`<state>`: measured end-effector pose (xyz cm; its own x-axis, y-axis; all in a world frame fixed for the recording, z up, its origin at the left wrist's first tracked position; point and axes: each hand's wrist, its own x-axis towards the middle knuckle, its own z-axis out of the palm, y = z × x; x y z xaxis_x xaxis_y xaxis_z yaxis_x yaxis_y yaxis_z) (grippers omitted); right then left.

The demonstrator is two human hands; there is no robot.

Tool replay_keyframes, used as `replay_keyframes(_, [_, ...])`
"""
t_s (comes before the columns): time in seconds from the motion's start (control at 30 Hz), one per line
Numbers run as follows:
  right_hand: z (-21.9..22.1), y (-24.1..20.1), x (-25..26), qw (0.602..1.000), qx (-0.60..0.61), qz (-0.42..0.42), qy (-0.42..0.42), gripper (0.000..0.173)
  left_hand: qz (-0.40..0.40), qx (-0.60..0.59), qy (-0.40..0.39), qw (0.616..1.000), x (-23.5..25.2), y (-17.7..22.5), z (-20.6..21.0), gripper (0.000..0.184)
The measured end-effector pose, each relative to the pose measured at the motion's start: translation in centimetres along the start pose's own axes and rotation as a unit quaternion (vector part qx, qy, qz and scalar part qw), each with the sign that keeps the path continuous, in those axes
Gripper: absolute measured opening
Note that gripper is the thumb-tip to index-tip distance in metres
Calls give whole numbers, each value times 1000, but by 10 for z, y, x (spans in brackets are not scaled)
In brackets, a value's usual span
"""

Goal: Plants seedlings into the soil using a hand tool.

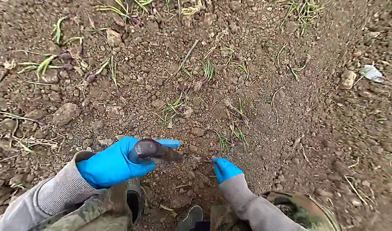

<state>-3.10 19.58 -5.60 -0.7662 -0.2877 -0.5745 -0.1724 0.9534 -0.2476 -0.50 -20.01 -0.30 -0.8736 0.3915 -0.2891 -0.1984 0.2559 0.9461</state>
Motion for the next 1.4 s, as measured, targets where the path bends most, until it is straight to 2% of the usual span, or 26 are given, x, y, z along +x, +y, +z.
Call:
replay_keyframes(0.03, [-9,-16,0,1000,9,-14,2,33,-78,-2,-47,996,22,10,14,30])
replay_keyframes(0.1, [-14,-41,6,999,-8,-39,22,30,-172,24,-103,979,58,-14,54,39])
replay_keyframes(0.17, [-9,-62,18,997,-44,-59,-13,33,-192,44,-126,972,66,-54,83,48])
replay_keyframes(0.2, [-3,-73,27,994,-61,-58,-68,35,-200,38,-121,971,62,-65,87,46])
replay_keyframes(0.27, [17,-93,52,972,-95,-40,-209,38,-224,-1,-87,971,45,-70,86,40])
replay_keyframes(0.33, [44,-108,81,948,-95,-4,-304,40,-219,-64,-24,973,27,-62,66,26])
replay_keyframes(0.43, [58,-117,92,931,-89,15,-355,40,-148,-157,70,974,-12,-50,24,21])
replay_keyframes(0.5, [45,-106,81,945,-85,-42,-314,48,-102,-157,115,976,-35,-35,4,23])
replay_keyframes(0.57, [24,-80,77,980,-69,-72,-172,49,-76,-109,122,984,-38,-27,-4,32])
replay_keyframes(0.63, [12,-40,91,998,-53,-18,3,42,-92,-104,103,985,-30,-37,7,45])
replay_keyframes(0.67, [5,-20,105,997,-46,39,42,43,-120,-132,105,978,-26,-51,17,44])
replay_keyframes(0.7, [-3,-3,120,993,-44,99,41,46,-152,-164,107,969,-23,-64,26,42])
replay_keyframes(0.77, [-26,12,141,982,-52,171,-62,48,-206,-191,117,953,-19,-73,41,28])
replay_keyframes(0.83, [-28,20,159,981,-89,132,-114,41,-219,-179,128,950,-24,-66,32,23])
replay_keyframes(0.87, [-16,31,161,985,-114,86,-92,37,-195,-203,154,947,-30,-62,26,25])
replay_keyframes(0.9, [7,52,160,991,-129,26,-28,35,-144,-235,176,945,-36,-59,17,26])
replay_keyframes(0.93, [38,78,162,986,-136,-36,85,34,-75,-259,169,948,-41,-55,5,30])
replay_keyframes(0.97, [50,79,156,982,-138,-32,124,35,-37,-249,162,954,-41,-50,-4,32])
replay_keyframes(1.0, [36,52,141,989,-130,34,58,36,-36,-216,150,964,-38,-43,-11,34])
replay_keyframes(1.03, [29,29,128,992,-102,48,62,33,-57,-167,124,976,-32,-36,-13,36])
replay_keyframes(1.1, [23,-15,101,993,-35,-18,110,25,-124,-44,55,990,-14,-38,1,43])
replay_keyframes(1.13, [22,-32,91,989,-3,-70,129,22,-123,-29,19,992,-9,-51,15,41])
replay_keyframes(1.2, [31,-58,80,976,51,-151,151,19,-87,-46,-42,994,-8,-87,40,52])
replay_keyframes(1.27, [40,-82,73,975,76,-170,124,18,-114,-78,-23,990,-13,-91,47,49])
replay_keyframes(1.33, [43,-100,68,987,74,-136,36,22,-156,-90,62,982,-18,-65,29,20])
replay_keyframes(1.4, [43,-109,68,991,43,-77,-102,31,-79,-84,110,987,-32,-40,-2,13])
